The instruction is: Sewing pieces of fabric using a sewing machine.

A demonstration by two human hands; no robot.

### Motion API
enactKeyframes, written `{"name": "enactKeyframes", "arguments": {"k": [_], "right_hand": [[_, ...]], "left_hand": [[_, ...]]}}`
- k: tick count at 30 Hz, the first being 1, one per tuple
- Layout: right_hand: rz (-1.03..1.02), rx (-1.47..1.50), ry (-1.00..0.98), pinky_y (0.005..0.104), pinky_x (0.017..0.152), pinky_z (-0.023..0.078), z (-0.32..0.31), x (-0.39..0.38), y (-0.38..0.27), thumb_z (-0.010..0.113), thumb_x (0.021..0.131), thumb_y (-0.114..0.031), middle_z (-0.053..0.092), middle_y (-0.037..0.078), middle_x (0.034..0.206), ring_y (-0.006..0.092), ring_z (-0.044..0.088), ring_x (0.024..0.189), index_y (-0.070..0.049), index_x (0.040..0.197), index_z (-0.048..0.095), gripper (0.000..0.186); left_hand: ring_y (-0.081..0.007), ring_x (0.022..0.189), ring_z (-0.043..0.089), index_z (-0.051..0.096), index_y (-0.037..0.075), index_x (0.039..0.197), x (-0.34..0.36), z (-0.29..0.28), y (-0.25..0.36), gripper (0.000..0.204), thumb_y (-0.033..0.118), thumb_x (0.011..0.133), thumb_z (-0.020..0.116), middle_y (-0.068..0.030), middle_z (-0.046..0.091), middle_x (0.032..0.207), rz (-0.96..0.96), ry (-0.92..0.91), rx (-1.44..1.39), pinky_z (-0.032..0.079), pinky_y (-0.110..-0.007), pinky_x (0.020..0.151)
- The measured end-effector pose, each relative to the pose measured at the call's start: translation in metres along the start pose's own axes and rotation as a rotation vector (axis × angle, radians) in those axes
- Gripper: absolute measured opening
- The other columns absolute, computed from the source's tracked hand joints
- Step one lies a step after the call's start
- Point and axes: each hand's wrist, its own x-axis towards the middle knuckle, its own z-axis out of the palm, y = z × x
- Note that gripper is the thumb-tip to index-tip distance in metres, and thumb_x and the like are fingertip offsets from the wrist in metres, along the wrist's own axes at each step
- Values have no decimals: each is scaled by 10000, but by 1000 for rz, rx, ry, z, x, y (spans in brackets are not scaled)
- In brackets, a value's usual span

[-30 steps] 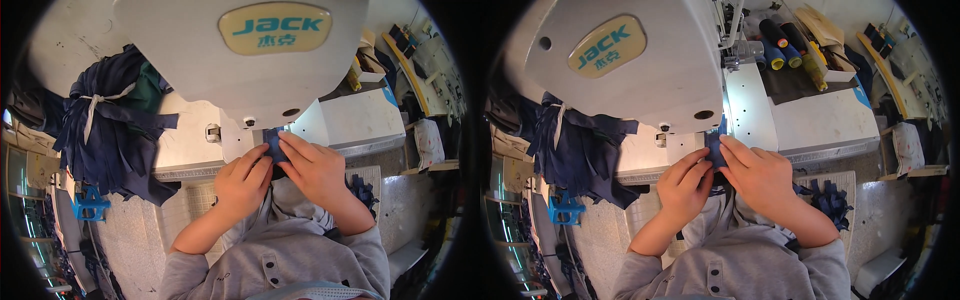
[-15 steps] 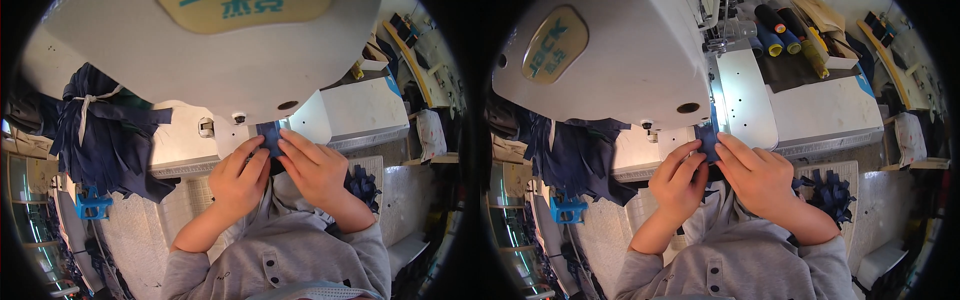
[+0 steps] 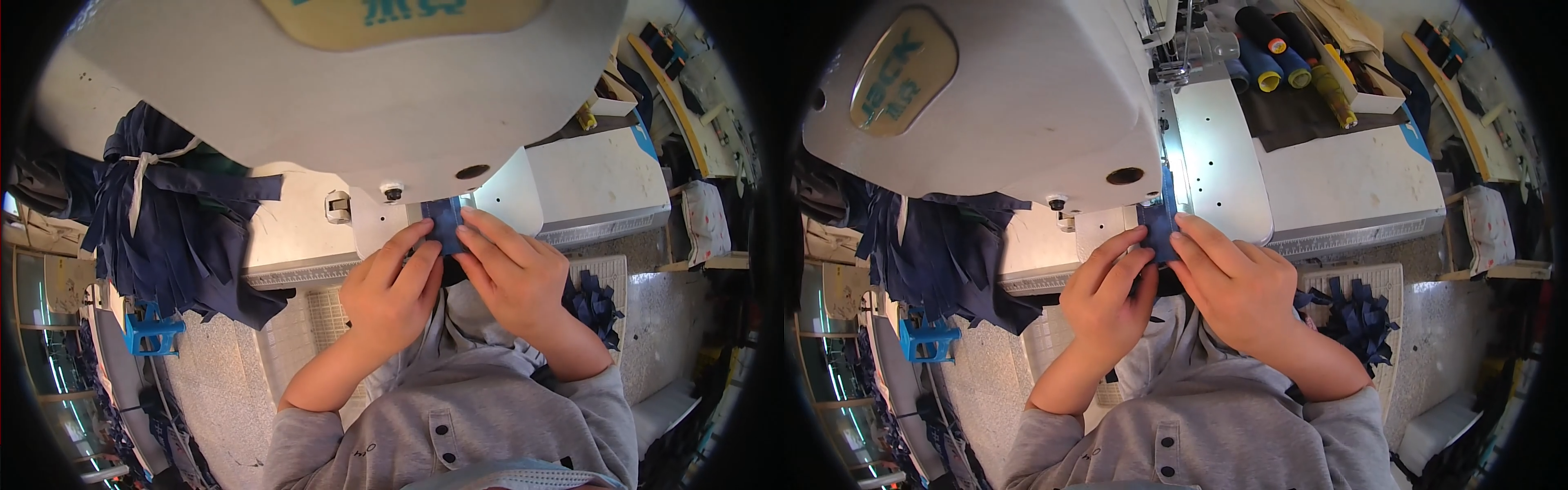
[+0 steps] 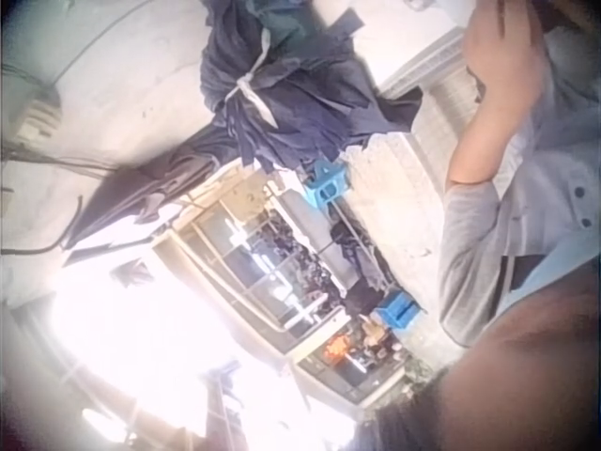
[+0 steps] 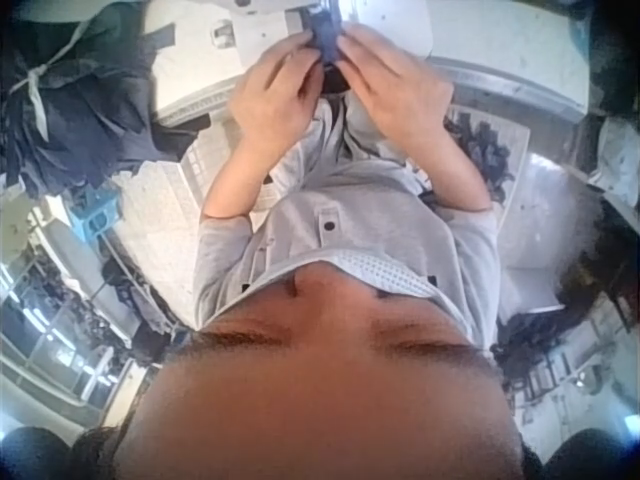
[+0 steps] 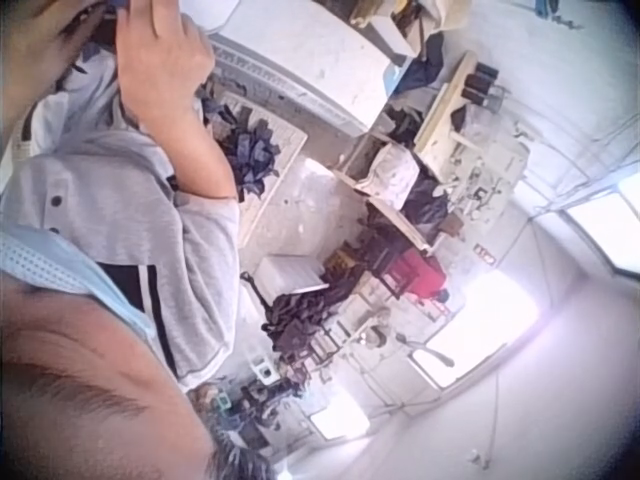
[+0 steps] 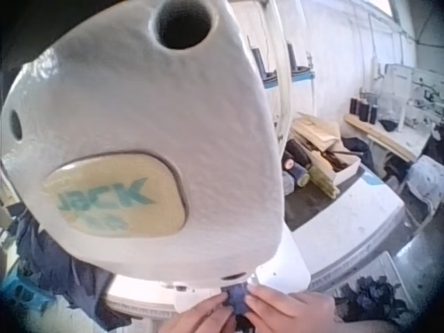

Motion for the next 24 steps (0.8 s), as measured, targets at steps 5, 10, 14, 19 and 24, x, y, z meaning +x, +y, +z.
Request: {"name": "enactKeyframes", "arguments": {"k": [5,10,14,19,24], "right_hand": [[-36,-17,-2,252,556,497,-1,1,2,785,764,-180,711,-16,1185,101,633,612,-82,1006,758,262],[-37,1,-20,247,556,492,-1,1,4,780,773,-183,715,-18,1182,96,638,620,-83,1013,761,261],[-28,9,-22,248,560,494,-2,2,3,779,773,-181,713,-18,1180,96,643,629,-83,1019,759,266],[-39,9,-35,250,562,496,-2,3,5,777,774,-177,709,-16,1179,97,647,637,-81,1022,754,266],[-30,14,-40,252,563,498,-3,3,4,778,773,-173,709,-14,1181,98,647,637,-79,1022,754,267]], "left_hand": [[-199,753,710,711,86,902,0,0,0,258,-10,678,794,-60,738,1080,-1,-7,8,543,-278,609],[-183,717,694,710,88,897,1,0,1,255,-5,676,796,-56,738,1080,-3,15,0,528,-270,587],[-178,708,689,710,88,897,1,1,1,255,-6,675,796,-55,738,1077,-3,20,1,525,-267,584],[-176,692,682,709,84,892,2,1,1,246,-4,679,795,-56,735,1072,-15,17,5,522,-267,577],[-179,694,683,709,78,894,2,0,2,244,-6,682,795,-64,733,1077,-10,7,6,522,-269,578]]}}
